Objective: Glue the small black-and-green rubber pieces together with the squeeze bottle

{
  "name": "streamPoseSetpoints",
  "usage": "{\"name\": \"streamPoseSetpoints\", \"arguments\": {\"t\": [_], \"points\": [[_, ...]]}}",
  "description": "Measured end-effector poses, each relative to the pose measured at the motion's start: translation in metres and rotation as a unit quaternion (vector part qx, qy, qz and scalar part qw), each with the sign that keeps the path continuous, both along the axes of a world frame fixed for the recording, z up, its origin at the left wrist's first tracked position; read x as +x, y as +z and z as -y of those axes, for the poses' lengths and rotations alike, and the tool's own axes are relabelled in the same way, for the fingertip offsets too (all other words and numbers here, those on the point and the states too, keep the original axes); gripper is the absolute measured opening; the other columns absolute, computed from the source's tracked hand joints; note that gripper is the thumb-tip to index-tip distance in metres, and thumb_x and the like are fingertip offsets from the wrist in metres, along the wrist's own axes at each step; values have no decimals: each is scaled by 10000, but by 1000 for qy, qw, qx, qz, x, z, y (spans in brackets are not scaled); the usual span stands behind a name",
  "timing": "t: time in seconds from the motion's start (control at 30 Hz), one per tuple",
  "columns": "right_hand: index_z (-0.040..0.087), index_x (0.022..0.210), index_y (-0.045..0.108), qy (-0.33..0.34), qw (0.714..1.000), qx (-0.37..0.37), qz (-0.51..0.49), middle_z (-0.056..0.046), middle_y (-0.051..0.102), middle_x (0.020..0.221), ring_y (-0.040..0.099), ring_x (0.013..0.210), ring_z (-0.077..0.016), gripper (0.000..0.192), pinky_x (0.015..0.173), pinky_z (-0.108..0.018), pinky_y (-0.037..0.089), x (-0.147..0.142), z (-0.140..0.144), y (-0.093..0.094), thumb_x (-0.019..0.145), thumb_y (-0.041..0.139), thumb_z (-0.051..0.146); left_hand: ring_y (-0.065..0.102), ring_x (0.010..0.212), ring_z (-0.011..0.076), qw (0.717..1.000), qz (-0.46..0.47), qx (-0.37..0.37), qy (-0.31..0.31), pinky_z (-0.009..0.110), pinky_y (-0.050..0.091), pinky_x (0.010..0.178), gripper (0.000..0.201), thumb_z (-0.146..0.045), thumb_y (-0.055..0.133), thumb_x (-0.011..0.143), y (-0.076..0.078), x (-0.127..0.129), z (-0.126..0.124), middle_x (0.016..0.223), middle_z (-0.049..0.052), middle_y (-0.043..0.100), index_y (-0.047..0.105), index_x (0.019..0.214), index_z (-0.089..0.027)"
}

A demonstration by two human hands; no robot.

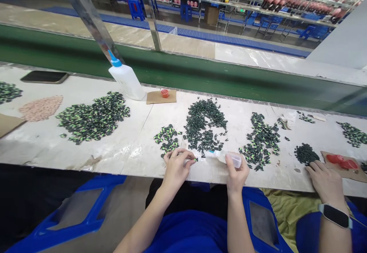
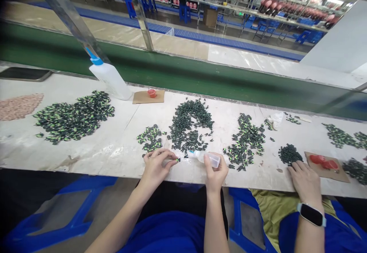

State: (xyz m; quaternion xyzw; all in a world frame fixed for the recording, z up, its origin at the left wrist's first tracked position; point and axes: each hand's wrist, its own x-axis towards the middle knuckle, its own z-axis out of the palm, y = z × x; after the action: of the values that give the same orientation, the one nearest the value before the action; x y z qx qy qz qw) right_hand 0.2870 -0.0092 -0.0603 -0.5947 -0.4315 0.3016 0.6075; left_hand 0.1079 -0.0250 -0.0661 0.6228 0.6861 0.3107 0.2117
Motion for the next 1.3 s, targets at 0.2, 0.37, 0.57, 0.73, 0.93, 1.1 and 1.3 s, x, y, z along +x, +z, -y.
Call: {"name": "streamPoseSetpoints", "arguments": {"t": [0.2, 0.37, 0.57, 0.73, 0.93, 1.1, 1.3], "points": [[209, 781, 478, -21, 1000, 13, -14, -27, 676, 740, 663, 730, -201, 452, 732, -360, 532, 26, -16, -1, 527, 824, 352, 577, 1055, 266, 999, 0, 46, -5, 459, 274, 925, 115, -159, 656, 763, -6, -2, 2, 882, 2, 741, 655, 796, -269], [199, 813, 499, -79, 995, -10, 61, -38, 671, 784, 631, 711, -180, 464, 735, -351, 515, 26, -24, -1, 539, 818, 394, 551, 1073, 281, 998, -15, 60, -17, 466, 279, 919, 110, -201, 664, 785, -9, -4, 2, 958, 25, 739, 696, 855, -280], [191, 927, 526, -123, 984, 3, 132, -61, 666, 898, 592, 725, -167, 517, 706, -307, 461, 14, -21, 6, 575, 809, 440, 541, 1080, 284, 997, -23, 66, -22, 463, 297, 899, 75, -213, 669, 796, -9, -3, 4, 972, 30, 726, 714, 790, -272], [180, 777, 635, -168, 967, 4, 193, -19, 597, 685, 486, 582, -142, 318, 608, -278, 405, -4, -5, 0, 765, 662, 497, 547, 1056, 284, 997, -30, 75, -15, 466, 298, 884, 96, -175, 684, 777, -10, 0, 2, 941, 26, 730, 711, 757, -266], [190, 772, 717, -37, 951, -59, 302, -64, 651, 759, 529, 583, -168, 394, 658, -327, 400, -20, -2, -14, 853, 523, 524, 536, 1085, 295, 997, -24, 72, -14, 473, 295, 891, 98, -171, 675, 778, -9, -1, 3, 946, 24, 735, 699, 755, -263], [190, 832, 729, -18, 947, -66, 313, -86, 664, 805, 563, 648, -197, 375, 715, -365, 415, -18, -4, -15, 874, 499, 484, 559, 1077, 275, 998, 10, 57, -21, 457, 307, 907, 109, -170, 632, 808, -4, -1, 4, 900, 16, 740, 685, 798, -266], [198, 822, 712, 75, 987, -71, 121, -64, 696, 845, 634, 752, -192, 243, 707, -316, 498, -26, 9, -5, 817, 605, 416, 612, 1003, 226, 997, 68, 37, -18, 413, 352, 913, 117, -211, 598, 834, 2, 3, 6, 936, 19, 724, 698, 867, -262]]}}
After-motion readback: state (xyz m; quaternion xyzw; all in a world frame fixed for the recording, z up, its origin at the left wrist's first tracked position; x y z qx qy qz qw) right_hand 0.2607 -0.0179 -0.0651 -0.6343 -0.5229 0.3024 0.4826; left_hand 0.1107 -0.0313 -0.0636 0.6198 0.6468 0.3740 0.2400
